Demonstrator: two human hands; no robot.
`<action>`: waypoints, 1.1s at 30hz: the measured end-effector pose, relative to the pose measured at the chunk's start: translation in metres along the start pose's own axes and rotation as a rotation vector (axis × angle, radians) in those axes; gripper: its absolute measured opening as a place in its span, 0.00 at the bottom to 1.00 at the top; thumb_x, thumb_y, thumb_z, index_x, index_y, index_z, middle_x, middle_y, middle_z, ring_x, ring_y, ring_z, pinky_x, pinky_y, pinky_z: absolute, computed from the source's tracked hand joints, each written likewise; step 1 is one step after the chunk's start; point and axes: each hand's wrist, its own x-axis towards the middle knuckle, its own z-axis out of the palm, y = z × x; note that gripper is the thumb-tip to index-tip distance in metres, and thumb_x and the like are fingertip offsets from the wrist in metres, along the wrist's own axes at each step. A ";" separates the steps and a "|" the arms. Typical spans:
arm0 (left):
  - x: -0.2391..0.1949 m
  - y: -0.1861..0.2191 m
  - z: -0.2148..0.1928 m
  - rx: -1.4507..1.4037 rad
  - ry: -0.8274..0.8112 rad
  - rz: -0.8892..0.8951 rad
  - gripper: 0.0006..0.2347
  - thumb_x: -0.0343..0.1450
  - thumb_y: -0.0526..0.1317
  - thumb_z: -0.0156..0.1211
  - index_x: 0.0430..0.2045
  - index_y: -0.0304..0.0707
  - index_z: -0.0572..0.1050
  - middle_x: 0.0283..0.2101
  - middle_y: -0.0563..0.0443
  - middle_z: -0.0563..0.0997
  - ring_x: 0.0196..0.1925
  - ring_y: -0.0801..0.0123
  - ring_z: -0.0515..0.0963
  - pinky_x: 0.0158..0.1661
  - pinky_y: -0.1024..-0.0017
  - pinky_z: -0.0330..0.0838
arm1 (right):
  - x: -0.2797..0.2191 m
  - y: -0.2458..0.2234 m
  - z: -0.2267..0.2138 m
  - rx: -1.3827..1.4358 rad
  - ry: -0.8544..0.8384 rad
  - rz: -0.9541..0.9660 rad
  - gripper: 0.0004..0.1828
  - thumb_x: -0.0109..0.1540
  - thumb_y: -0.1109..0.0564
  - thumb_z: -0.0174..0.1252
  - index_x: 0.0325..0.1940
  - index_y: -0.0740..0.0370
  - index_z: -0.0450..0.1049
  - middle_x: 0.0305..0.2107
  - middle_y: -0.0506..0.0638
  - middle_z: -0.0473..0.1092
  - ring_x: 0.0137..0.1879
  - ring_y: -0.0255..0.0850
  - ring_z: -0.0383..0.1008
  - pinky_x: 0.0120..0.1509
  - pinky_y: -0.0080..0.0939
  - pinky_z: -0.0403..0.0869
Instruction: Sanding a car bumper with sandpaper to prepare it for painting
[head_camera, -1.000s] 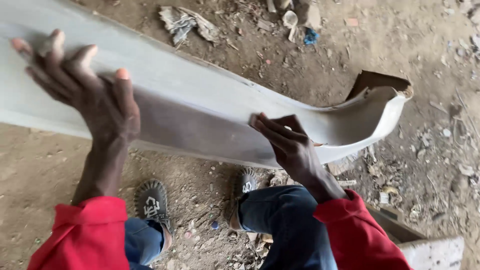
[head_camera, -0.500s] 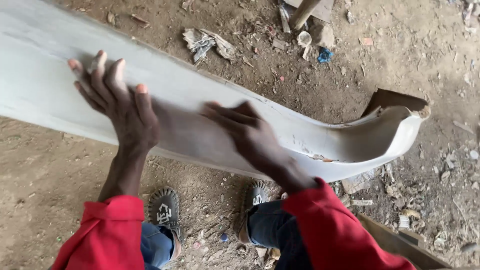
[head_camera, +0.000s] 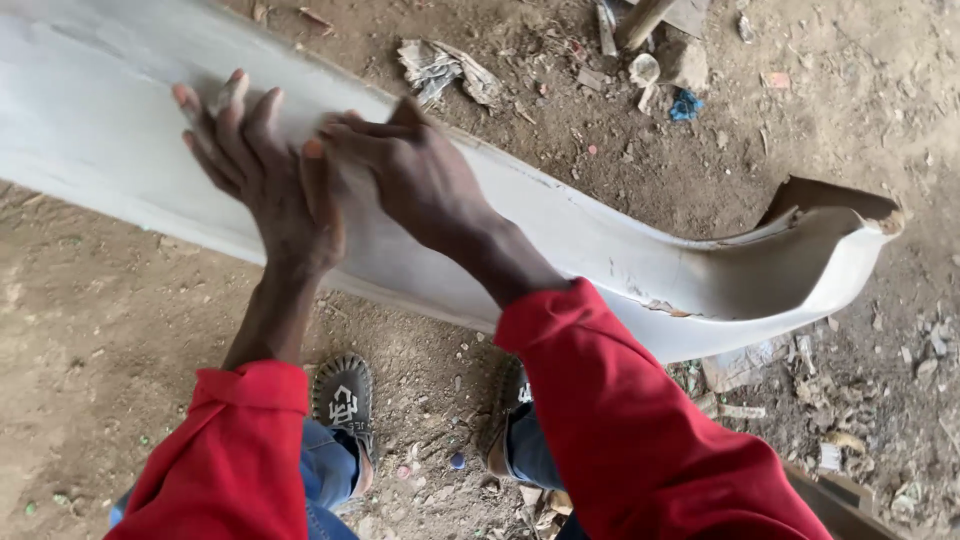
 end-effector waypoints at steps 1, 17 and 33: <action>-0.001 -0.001 0.000 -0.015 -0.009 0.010 0.28 0.87 0.55 0.33 0.70 0.30 0.70 0.82 0.35 0.60 0.86 0.42 0.35 0.81 0.36 0.29 | -0.004 -0.002 -0.007 -0.014 0.007 0.013 0.17 0.78 0.57 0.59 0.72 0.52 0.78 0.58 0.59 0.85 0.46 0.54 0.70 0.42 0.58 0.76; 0.004 0.005 0.002 -0.018 0.003 0.005 0.32 0.86 0.57 0.29 0.71 0.27 0.72 0.82 0.35 0.60 0.85 0.40 0.36 0.81 0.34 0.29 | -0.073 -0.004 -0.048 -0.049 -0.056 0.066 0.27 0.76 0.69 0.60 0.79 0.53 0.74 0.71 0.51 0.78 0.54 0.52 0.71 0.54 0.52 0.73; 0.000 -0.018 0.023 0.026 -0.009 0.034 0.25 0.88 0.54 0.34 0.75 0.38 0.64 0.81 0.38 0.55 0.87 0.30 0.33 0.78 0.33 0.24 | -0.148 -0.006 -0.116 -0.141 -0.003 0.311 0.22 0.69 0.61 0.64 0.65 0.41 0.86 0.59 0.47 0.84 0.53 0.50 0.85 0.48 0.46 0.86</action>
